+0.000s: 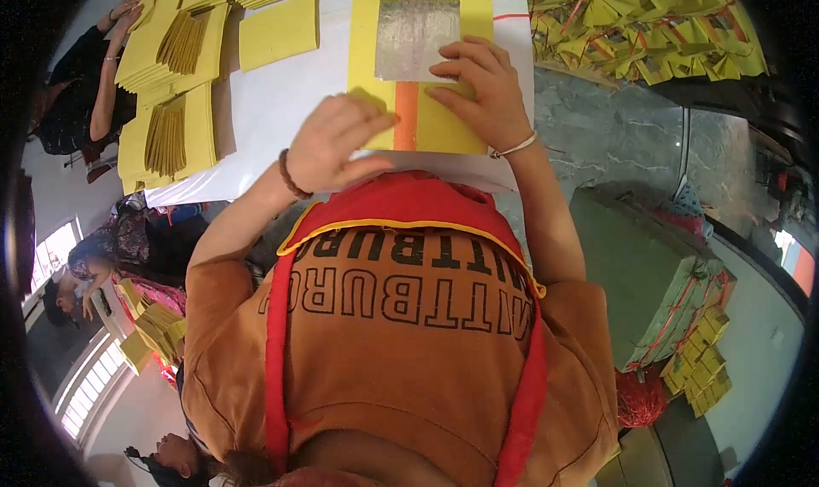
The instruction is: Folding and stacking individual sheets of yellow paper into organized bundles.
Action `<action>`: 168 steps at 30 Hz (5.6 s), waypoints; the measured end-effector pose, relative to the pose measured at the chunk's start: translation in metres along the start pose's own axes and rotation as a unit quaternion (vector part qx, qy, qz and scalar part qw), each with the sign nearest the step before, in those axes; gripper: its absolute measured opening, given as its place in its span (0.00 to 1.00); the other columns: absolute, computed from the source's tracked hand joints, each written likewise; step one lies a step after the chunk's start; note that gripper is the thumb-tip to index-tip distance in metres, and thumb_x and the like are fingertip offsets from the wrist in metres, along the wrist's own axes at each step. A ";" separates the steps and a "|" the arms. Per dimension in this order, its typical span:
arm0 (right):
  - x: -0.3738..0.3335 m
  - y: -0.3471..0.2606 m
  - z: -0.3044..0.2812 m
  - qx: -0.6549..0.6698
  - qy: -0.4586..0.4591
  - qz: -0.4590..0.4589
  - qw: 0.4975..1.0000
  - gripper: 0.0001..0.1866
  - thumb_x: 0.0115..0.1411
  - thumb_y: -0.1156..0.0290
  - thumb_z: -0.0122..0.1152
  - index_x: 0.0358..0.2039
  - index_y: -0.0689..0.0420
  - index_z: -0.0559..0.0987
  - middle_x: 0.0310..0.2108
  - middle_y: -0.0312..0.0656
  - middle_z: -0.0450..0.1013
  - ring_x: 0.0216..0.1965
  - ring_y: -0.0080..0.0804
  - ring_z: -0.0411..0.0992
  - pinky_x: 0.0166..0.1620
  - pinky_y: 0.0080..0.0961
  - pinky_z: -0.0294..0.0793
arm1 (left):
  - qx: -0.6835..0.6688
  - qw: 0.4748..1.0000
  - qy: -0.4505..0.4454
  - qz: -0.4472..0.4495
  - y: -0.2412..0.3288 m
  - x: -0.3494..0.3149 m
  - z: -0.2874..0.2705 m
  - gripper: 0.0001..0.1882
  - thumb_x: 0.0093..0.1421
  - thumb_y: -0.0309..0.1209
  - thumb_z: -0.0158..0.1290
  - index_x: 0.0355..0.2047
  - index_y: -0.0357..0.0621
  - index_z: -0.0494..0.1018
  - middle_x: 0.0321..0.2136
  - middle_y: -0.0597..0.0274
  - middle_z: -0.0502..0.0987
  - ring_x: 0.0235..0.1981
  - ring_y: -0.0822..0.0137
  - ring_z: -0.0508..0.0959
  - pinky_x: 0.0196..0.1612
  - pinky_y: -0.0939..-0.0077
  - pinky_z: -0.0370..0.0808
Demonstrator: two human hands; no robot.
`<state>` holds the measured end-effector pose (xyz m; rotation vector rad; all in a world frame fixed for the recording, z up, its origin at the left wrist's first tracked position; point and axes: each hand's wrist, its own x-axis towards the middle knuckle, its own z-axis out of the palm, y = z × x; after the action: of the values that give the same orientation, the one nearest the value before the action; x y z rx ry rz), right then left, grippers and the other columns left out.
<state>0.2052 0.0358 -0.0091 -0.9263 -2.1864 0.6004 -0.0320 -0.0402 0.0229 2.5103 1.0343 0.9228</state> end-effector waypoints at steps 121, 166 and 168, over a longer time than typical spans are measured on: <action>-0.004 -0.030 -0.008 0.208 0.028 0.311 0.927 0.17 0.55 0.73 0.58 0.47 0.60 0.75 0.37 0.46 0.76 0.36 0.24 0.73 0.39 0.19 0.71 | -0.410 0.724 0.068 -0.550 -0.021 0.029 -0.006 0.15 0.63 0.41 0.47 0.28 0.43 0.74 0.18 0.76 0.69 0.20 0.83 0.62 0.25 0.86 0.58; 0.019 -0.042 -0.011 -0.255 -0.011 0.042 0.966 0.24 0.54 0.64 0.57 0.53 0.51 0.70 0.57 0.46 0.59 0.58 0.47 0.57 0.57 0.39 0.57 | 0.130 0.975 -0.147 -0.101 -0.023 0.062 0.040 0.31 0.51 0.39 0.53 0.56 0.45 0.63 0.57 0.56 0.60 0.61 0.56 0.55 0.62 0.58 0.49; 0.025 -0.049 0.000 -0.205 -0.067 0.019 0.976 0.25 0.56 0.61 0.54 0.55 0.51 0.68 0.58 0.48 0.58 0.59 0.47 0.55 0.58 0.41 0.54 | 0.154 0.968 -0.180 -0.080 -0.025 0.062 0.040 0.31 0.51 0.37 0.53 0.56 0.46 0.62 0.58 0.56 0.59 0.61 0.56 0.54 0.62 0.57 0.48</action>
<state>0.1708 0.0236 0.0319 -1.1678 -2.4714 0.2317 0.0141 0.0210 0.0086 2.6475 1.3086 0.2579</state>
